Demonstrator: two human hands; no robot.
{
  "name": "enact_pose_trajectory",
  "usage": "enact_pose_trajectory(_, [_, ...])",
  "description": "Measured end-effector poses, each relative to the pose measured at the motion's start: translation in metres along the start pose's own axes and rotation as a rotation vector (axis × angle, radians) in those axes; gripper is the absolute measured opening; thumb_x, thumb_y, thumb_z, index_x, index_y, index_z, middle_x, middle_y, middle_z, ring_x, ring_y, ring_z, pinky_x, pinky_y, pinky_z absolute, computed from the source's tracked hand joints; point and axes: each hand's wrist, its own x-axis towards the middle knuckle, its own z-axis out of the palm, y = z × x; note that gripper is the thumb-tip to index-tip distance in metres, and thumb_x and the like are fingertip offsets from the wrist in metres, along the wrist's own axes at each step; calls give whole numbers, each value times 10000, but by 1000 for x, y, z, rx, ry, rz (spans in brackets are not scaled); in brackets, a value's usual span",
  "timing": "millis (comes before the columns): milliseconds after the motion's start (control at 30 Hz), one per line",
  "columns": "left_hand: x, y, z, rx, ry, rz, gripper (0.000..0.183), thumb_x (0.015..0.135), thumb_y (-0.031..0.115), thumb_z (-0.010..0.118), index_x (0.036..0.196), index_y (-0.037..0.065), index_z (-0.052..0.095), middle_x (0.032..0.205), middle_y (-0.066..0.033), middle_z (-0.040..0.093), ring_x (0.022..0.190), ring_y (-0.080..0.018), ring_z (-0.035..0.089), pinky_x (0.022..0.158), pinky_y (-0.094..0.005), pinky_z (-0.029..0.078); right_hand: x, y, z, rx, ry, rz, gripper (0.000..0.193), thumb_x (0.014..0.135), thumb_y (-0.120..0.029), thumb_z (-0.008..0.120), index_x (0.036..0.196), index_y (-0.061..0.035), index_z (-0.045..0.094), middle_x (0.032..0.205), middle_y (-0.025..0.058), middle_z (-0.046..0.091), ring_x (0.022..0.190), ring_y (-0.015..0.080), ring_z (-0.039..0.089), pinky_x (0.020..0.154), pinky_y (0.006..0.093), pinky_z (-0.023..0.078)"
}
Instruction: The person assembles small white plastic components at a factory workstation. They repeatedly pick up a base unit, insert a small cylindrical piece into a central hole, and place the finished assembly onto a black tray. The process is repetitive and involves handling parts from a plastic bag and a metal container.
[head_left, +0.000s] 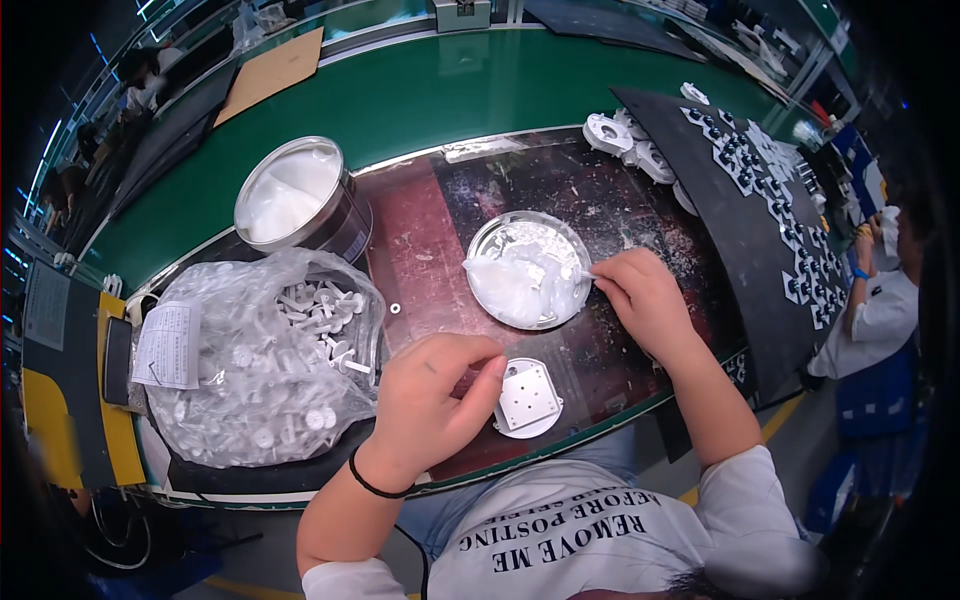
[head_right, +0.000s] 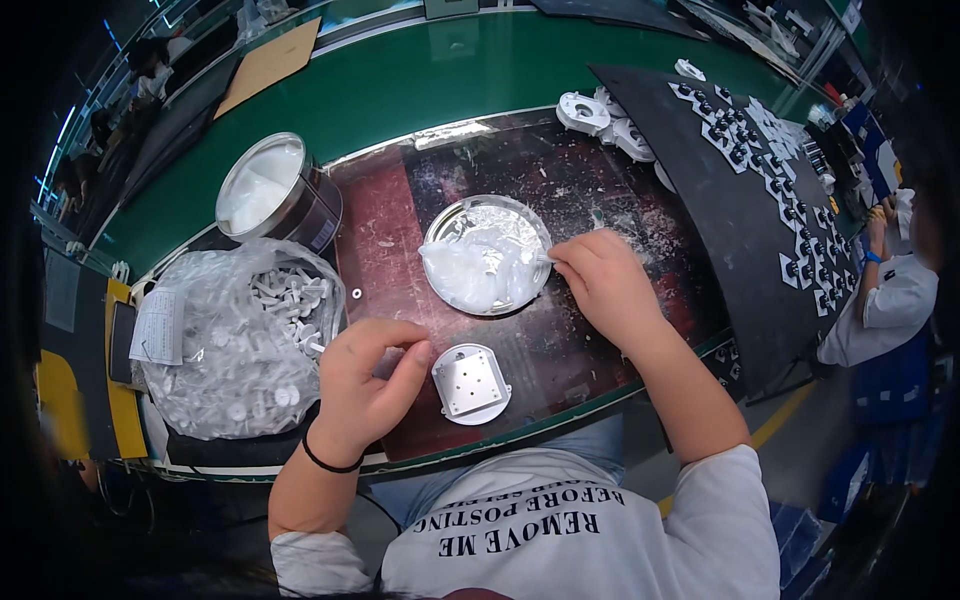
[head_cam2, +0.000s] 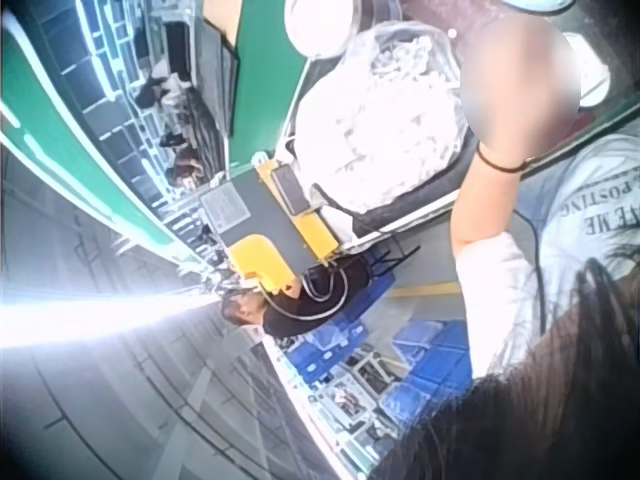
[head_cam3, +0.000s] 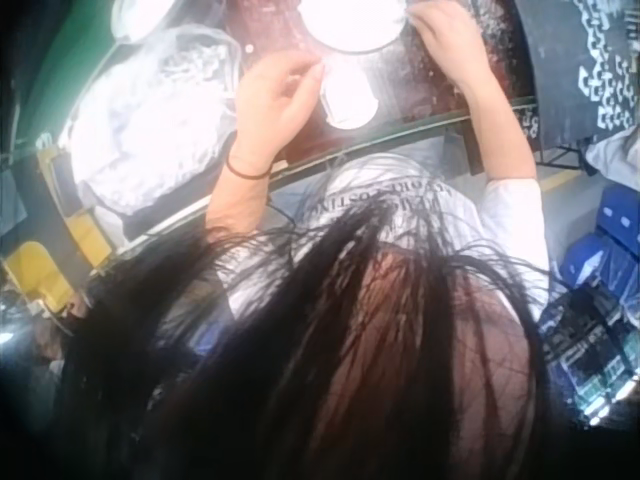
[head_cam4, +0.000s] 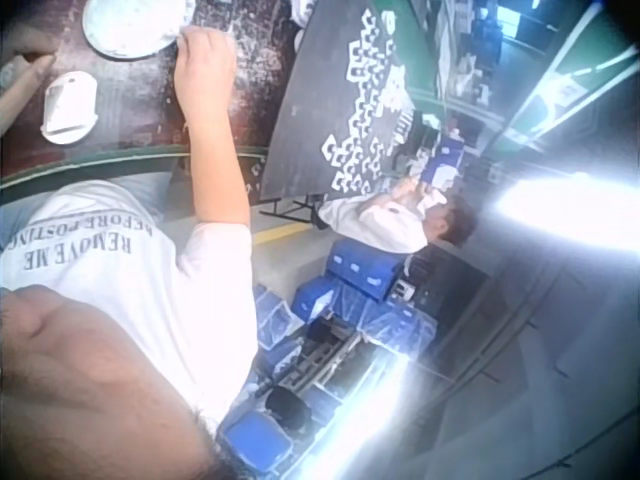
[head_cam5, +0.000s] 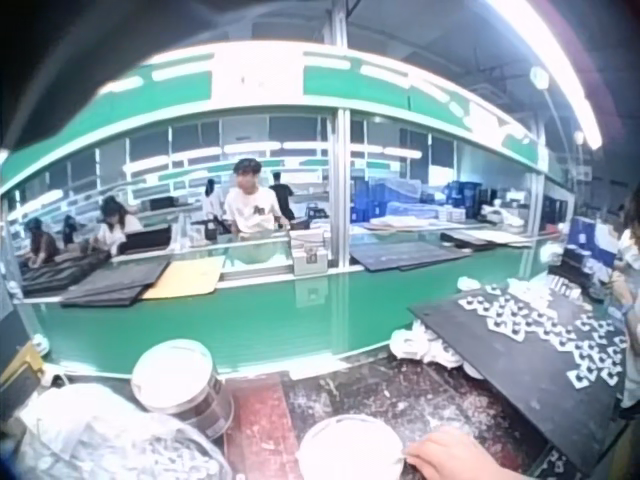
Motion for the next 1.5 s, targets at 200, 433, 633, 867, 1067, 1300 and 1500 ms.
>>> enact_pose_trajectory(200, [0, 0, 0, 7, 0, 8, 100, 749, 71, 678, 840, 44, 648, 754, -88, 640, 648, -249, 614, 582, -329, 473, 0, -1, 0, -16, -18, -34, 127, 761, -46, 652, 887, -55, 634, 847, 81, 612, 844, 278, 565, 775, 375, 457])
enact_pose_trajectory(433, [1, 0, 1, 14, 1, 16, 100, 747, 68, 678, 839, 43, 647, 745, -85, 634, 636, -250, 607, 577, -331, 469, -2, 0, -2, -29, -26, -37, 134, 773, -46, 644, 907, -45, 633, 847, 90, 607, 843, 282, 563, 773, 379, 455])
enact_pose_trajectory(633, [1, 1, 0, 19, -2, -5, 102, 750, 64, 677, 844, 49, 644, 742, -87, 632, 624, -242, 603, 549, -322, 467, -6, 0, -2, -3, -13, 31, 170, 816, -43, 590, 980, -29, 630, 892, 125, 601, 852, 302, 561, 776, 386, 452])
enact_pose_trajectory(867, [1, 6, -4, 8, -35, -66, 91, 754, 18, 656, 843, 12, 640, 772, -109, 642, 683, -225, 618, 625, -297, 472, -15, -7, -8, 375, -105, 342, 167, 900, -86, 537, 1027, 1, 600, 920, 101, 601, 881, 227, 578, 791, 332, 450])
enact_pose_trajectory(1067, [3, 5, -11, -6, -19, -93, 93, 761, 19, 648, 853, 8, 639, 781, -110, 646, 688, -213, 620, 634, -288, 474, -30, -28, -11, 1087, -242, 639, 226, 943, -134, 515, 1118, 9, 529, 942, 22, 559, 845, 86, 530, 770, 246, 443])
enact_pose_trajectory(1300, [3, 1, -9, 7, -40, -53, 96, 763, 19, 647, 858, 4, 642, 784, -108, 647, 693, -209, 621, 639, -286, 476, -32, -36, -6, 1112, -184, 555, 250, 928, -108, 533, 1132, 38, 537, 937, 41, 552, 831, 97, 532, 752, 250, 450])
enact_pose_trajectory(1500, [2, 2, -9, 20, -41, -73, 96, 762, 19, 649, 857, 6, 642, 779, -105, 645, 696, -209, 621, 636, -286, 476, -17, -23, -9, 421, -66, 356, 163, 853, -63, 601, 999, 6, 620, 926, 98, 594, 827, 208, 591, 726, 293, 469])
